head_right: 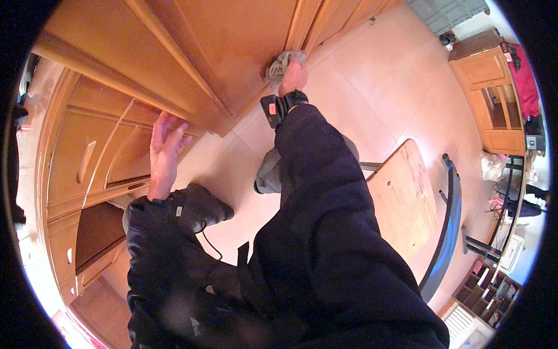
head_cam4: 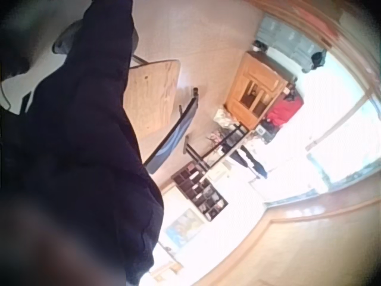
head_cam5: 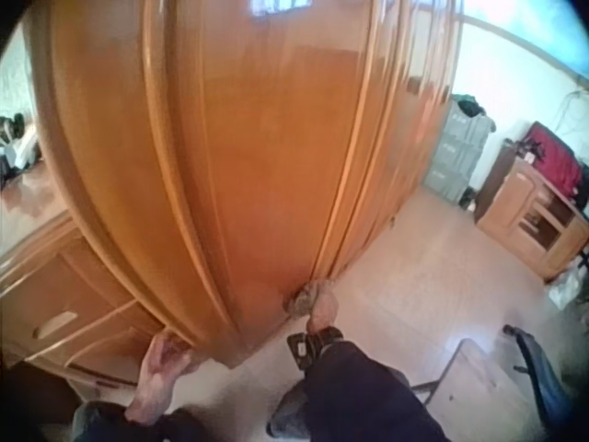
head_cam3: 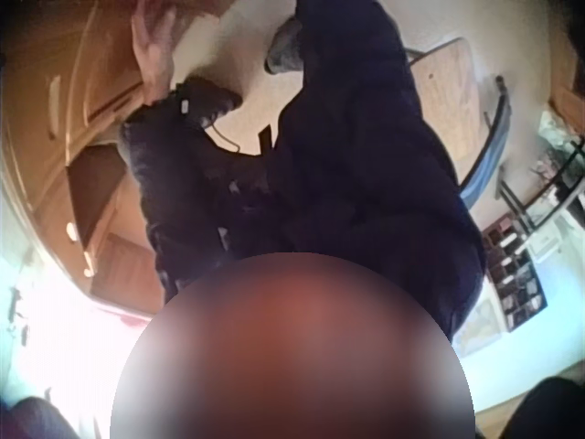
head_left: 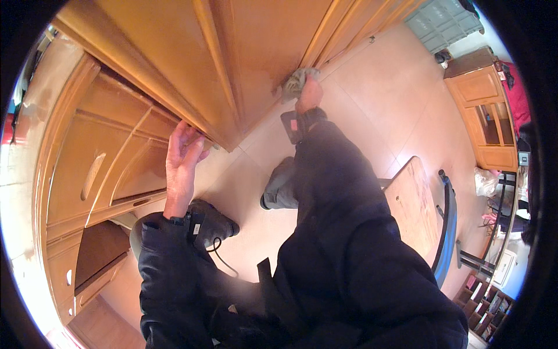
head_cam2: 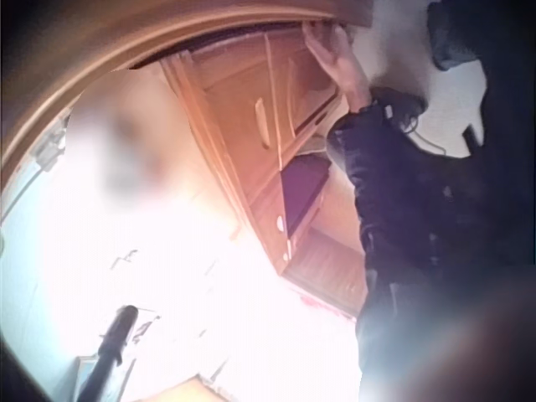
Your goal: The person kneels and wipes the side and top surfaces of a wooden cabinet using a cloth. The person moves around the cabinet to reach different areas, including the edges and corners.
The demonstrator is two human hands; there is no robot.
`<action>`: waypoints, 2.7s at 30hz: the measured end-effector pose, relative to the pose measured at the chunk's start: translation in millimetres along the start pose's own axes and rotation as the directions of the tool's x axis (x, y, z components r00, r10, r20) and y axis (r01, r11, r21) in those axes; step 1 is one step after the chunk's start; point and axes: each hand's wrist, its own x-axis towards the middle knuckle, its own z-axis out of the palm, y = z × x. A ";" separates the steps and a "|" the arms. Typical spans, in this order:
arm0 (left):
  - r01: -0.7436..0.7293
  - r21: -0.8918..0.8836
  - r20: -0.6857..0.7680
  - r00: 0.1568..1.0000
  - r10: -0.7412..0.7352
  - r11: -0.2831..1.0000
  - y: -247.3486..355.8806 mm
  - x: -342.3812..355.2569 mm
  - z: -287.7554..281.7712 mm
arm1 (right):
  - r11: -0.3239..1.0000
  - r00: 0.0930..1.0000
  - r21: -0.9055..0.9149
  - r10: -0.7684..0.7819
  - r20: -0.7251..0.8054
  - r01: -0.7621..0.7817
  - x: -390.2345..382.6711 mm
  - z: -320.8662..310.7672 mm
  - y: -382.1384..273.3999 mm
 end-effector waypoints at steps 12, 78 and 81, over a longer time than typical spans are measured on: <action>-0.018 0.007 0.017 1.000 0.018 1.000 -2.9 0.0 -1.1 | 0.781 0.996 0.623 -0.015 0.082 -0.040 2.4 4.7 4.7; 0.082 -0.283 0.026 0.997 -0.078 0.956 -22.3 18.6 -19.4 | 0.703 0.554 0.023 -0.579 0.599 0.711 -201.2 -24.7 0.3; 0.087 -0.304 0.041 0.996 -0.078 0.949 -19.6 15.5 -20.0 | 0.783 0.605 -0.219 -0.237 0.760 0.582 -193.5 -9.9 33.4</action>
